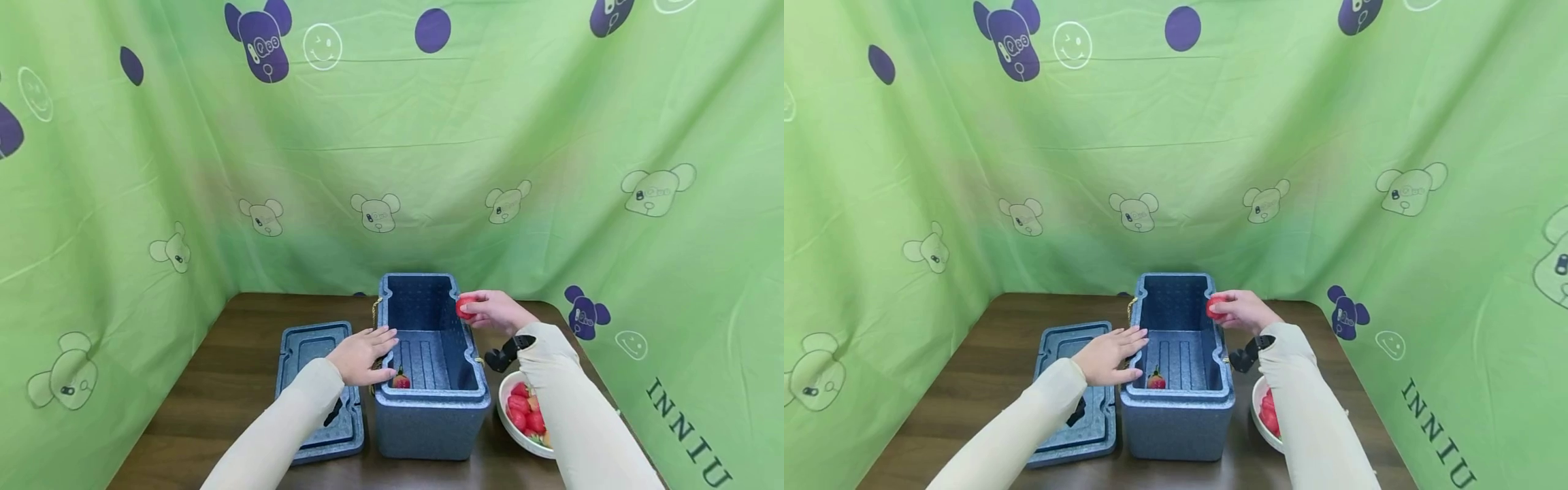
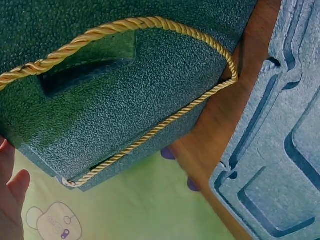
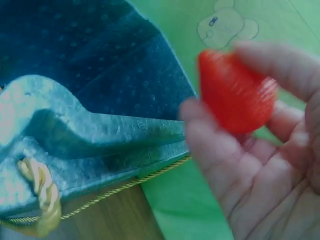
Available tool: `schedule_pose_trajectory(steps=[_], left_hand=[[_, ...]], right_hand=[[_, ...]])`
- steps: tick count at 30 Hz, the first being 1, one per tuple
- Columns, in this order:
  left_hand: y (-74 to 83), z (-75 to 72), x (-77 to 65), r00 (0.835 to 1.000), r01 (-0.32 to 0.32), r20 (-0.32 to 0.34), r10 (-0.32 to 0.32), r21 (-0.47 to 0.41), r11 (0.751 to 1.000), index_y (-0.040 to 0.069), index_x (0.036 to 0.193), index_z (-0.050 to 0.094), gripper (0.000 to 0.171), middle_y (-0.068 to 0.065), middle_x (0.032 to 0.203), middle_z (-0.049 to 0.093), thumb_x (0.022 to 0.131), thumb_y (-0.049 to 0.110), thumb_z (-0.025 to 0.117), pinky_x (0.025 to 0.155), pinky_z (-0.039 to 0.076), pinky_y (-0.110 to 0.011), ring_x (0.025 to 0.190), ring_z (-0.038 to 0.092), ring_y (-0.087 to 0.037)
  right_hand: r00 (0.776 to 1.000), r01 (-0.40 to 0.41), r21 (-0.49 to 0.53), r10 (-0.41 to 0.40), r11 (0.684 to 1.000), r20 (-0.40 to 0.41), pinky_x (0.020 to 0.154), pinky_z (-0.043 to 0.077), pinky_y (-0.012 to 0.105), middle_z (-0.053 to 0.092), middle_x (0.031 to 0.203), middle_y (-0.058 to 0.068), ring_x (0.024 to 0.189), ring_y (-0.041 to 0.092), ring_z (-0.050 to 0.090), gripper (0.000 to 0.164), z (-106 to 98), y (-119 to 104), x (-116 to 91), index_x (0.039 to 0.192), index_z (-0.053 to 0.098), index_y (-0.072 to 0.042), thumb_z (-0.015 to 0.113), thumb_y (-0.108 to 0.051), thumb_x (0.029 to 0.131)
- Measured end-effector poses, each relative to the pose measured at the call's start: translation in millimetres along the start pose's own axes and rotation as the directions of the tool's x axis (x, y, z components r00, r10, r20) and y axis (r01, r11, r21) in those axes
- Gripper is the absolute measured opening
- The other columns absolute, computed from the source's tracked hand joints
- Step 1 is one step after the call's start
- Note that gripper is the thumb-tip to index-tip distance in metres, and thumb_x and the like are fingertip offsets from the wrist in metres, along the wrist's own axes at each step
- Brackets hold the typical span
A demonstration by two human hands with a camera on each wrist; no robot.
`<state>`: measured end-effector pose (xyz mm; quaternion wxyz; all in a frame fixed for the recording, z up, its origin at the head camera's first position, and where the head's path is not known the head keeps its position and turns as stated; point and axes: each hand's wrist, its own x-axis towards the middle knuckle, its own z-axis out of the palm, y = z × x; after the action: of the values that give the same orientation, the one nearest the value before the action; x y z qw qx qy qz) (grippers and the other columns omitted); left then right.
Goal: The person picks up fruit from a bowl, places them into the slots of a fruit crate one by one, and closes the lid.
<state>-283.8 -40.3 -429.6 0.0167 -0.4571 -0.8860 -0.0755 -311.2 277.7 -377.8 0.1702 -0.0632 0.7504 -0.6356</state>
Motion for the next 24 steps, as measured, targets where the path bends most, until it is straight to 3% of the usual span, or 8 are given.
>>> schedule_pose_trajectory(steps=[4, 13, 17, 24], left_hand=[[1.7, -0.3, -0.9, 1.000, 0.008, -0.003, -0.008, -0.024, 1.000, 0.003, 0.145, 0.039, 0.065, -0.011, 0.152, 0.035, 0.096, 0.044, 0.046, 0.114, 0.023, -0.038, 0.141, 0.028, -0.025], [2.7, -0.9, -0.2, 0.999, 0.042, 0.014, -0.042, -0.023, 0.999, 0.007, 0.145, 0.042, 0.064, -0.007, 0.152, 0.036, 0.094, 0.046, 0.047, 0.114, 0.023, -0.039, 0.142, 0.027, -0.021], [1.6, -2.5, -1.2, 0.998, 0.055, 0.013, -0.055, -0.032, 0.998, 0.007, 0.144, 0.043, 0.063, -0.006, 0.151, 0.036, 0.094, 0.045, 0.048, 0.114, 0.023, -0.039, 0.141, 0.028, -0.021], [1.9, -3.7, -3.1, 0.998, 0.062, 0.010, -0.062, -0.057, 0.996, 0.007, 0.144, 0.044, 0.063, -0.007, 0.151, 0.037, 0.094, 0.045, 0.049, 0.114, 0.023, -0.039, 0.141, 0.028, -0.023]], right_hand=[[1.000, 0.015, -0.026, -0.015, 1.000, -0.019, 0.064, 0.054, 0.021, 0.068, 0.081, -0.003, 0.069, 0.009, 0.065, 0.054, 3, -3, 7, 0.138, 0.030, 0.018, 0.053, -0.002, 0.093], [0.998, 0.011, -0.211, 0.001, 0.978, 0.057, 0.072, 0.055, 0.027, 0.068, 0.087, 0.002, 0.074, 0.013, 0.065, 0.052, 25, -16, 20, 0.132, 0.039, 0.017, 0.059, -0.005, 0.090], [0.997, -0.002, -0.185, 0.016, 0.983, 0.076, 0.072, 0.055, 0.029, 0.067, 0.086, 0.002, 0.072, 0.012, 0.064, 0.051, 39, -15, 30, 0.133, 0.038, 0.017, 0.058, -0.003, 0.090], [0.999, 0.004, -0.162, 0.002, 0.987, 0.036, 0.079, 0.055, 0.038, 0.069, 0.090, 0.004, 0.070, 0.012, 0.064, 0.049, 61, -12, 38, 0.133, 0.041, 0.016, 0.058, -0.004, 0.091]])
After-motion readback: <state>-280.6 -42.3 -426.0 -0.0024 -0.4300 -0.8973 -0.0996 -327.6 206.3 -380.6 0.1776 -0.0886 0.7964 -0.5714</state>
